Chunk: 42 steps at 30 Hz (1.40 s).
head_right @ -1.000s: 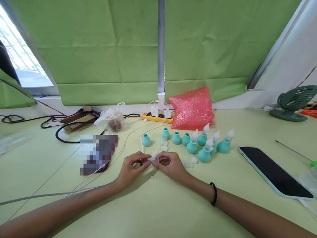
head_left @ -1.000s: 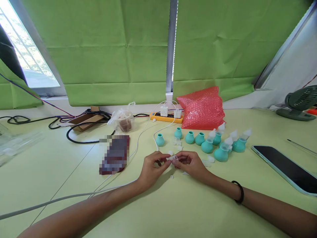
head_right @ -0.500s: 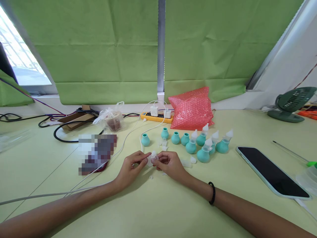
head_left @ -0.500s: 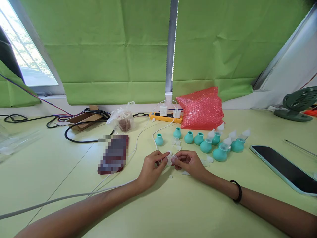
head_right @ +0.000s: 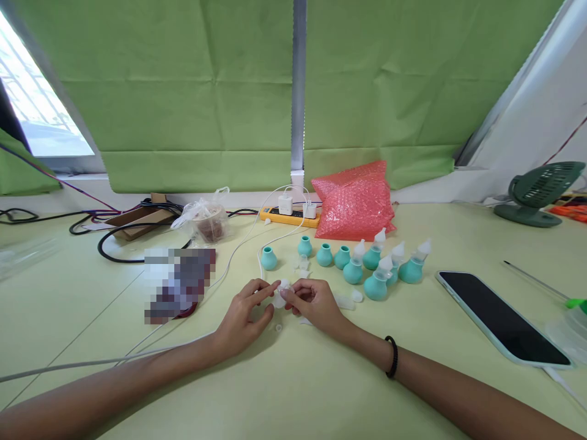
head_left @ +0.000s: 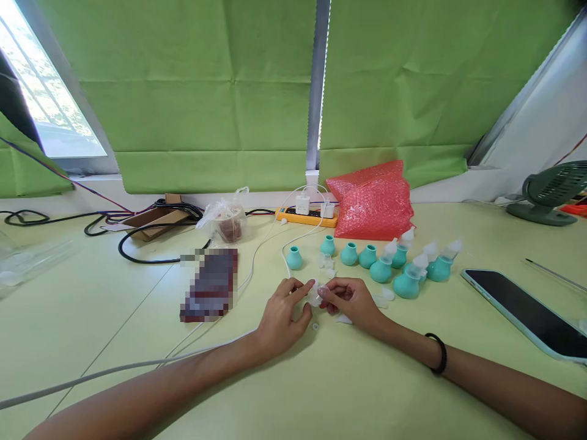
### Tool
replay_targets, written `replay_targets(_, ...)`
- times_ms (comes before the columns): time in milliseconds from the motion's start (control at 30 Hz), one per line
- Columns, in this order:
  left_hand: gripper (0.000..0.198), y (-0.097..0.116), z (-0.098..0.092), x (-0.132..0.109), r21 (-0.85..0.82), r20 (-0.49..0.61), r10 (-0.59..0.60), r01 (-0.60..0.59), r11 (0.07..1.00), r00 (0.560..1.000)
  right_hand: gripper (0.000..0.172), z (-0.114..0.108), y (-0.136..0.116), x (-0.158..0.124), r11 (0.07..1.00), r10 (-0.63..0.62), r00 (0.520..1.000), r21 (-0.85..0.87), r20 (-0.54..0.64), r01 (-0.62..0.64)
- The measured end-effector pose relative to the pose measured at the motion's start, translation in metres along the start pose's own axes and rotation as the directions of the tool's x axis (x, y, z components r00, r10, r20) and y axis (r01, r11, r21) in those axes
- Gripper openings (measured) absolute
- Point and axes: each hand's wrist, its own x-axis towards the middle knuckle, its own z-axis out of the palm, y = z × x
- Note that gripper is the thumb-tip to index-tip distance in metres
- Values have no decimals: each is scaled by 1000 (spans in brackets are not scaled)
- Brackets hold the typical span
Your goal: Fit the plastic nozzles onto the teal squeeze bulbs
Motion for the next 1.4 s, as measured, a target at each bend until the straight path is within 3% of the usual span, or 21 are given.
replay_targets(433,45,-4,3,-1,168,-3,140,-137,976,990,34,0,0,1,1000,-4,1000,-25,-3,4)
replay_targets(633,43,-3,3,-3,169,-19,215,-208,963,977,35,-2,1,2,1000,-17,995,7,95,16)
replay_targets(1033,49,-3,4,-3,137,44,239,-243,960,970,36,-4,1,4,999,46,993,20,113,-48)
replay_targets(1400,59,3,1,-2,149,210,176,-209,966,962,32,-5,4,6,999,-6,996,40,93,2)
